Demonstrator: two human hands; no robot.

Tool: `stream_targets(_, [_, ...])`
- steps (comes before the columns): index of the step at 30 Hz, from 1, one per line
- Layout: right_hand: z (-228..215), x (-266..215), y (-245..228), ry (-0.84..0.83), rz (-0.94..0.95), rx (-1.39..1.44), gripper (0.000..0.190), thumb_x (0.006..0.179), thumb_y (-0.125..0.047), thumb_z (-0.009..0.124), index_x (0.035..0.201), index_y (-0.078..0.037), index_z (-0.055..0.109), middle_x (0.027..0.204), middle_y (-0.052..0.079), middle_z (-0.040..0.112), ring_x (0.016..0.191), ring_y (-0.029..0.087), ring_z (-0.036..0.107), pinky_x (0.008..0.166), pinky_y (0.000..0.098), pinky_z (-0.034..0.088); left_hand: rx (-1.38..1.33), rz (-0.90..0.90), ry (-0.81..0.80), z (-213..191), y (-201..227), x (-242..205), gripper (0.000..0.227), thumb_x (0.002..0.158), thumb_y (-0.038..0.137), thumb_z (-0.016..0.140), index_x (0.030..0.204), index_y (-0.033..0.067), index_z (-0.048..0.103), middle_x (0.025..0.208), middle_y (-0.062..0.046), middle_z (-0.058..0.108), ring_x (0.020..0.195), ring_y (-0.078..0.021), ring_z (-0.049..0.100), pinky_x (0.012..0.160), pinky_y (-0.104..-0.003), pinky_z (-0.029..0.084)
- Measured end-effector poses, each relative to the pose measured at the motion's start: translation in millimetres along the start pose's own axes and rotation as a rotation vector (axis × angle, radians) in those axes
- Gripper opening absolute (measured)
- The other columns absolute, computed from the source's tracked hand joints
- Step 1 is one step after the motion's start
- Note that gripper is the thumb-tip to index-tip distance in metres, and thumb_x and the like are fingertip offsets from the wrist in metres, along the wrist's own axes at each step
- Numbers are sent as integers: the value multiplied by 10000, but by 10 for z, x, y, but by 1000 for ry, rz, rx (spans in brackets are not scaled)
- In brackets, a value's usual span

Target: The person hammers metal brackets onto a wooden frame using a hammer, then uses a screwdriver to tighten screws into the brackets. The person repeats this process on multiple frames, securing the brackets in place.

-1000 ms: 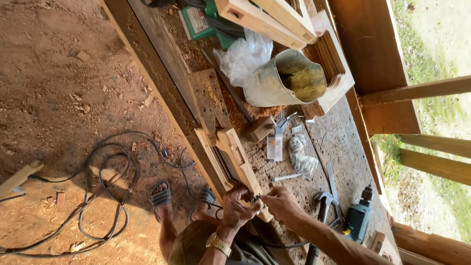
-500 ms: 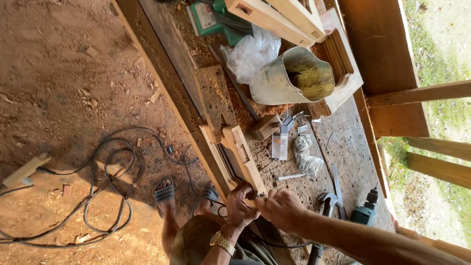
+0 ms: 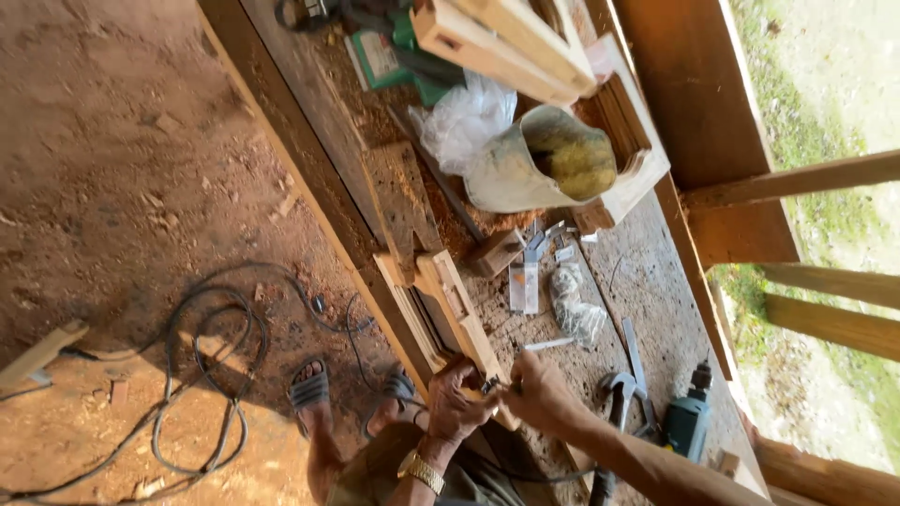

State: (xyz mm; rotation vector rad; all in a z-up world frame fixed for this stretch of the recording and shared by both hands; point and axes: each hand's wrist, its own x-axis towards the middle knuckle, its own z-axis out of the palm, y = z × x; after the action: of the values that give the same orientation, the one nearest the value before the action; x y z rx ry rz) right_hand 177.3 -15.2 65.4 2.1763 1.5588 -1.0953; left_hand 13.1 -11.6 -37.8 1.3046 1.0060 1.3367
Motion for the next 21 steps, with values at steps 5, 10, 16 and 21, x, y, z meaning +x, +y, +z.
stream_targets(5, [-35,-161,-151,76,-518,-934,204,918,-29,649,1094,-55,550,867,105,507,523,135,442,395,251,401,-143,-91,-65,-114,255,117,361,793,470,752,742,133,631,695,8,626,551,-112,520,501,-269,488])
stream_targets(10, [-157,-117,-314,73,-918,-1481,270,1116,-235,406,1311,-80,510,513,-65,266,335,90,292,209,231,279,-57,-61,-19,-132,216,94,625,838,701,628,727,86,624,657,-14,605,493,-124,498,438,-312,413])
stream_targets(16, [-120,-40,-399,-264,-367,-976,190,1109,-237,532,1006,-77,538,648,-2,519,439,108,410,294,300,354,-77,-122,-16,-242,473,245,238,725,235,808,674,109,611,662,1,629,514,-109,499,471,-259,416])
stream_targets(21, [-110,21,-400,75,89,-300,108,815,-71,631,844,-128,718,669,-13,664,403,57,440,313,207,333,-171,-115,-22,-259,440,252,161,632,135,737,693,92,594,685,-27,616,559,-140,500,505,-272,463])
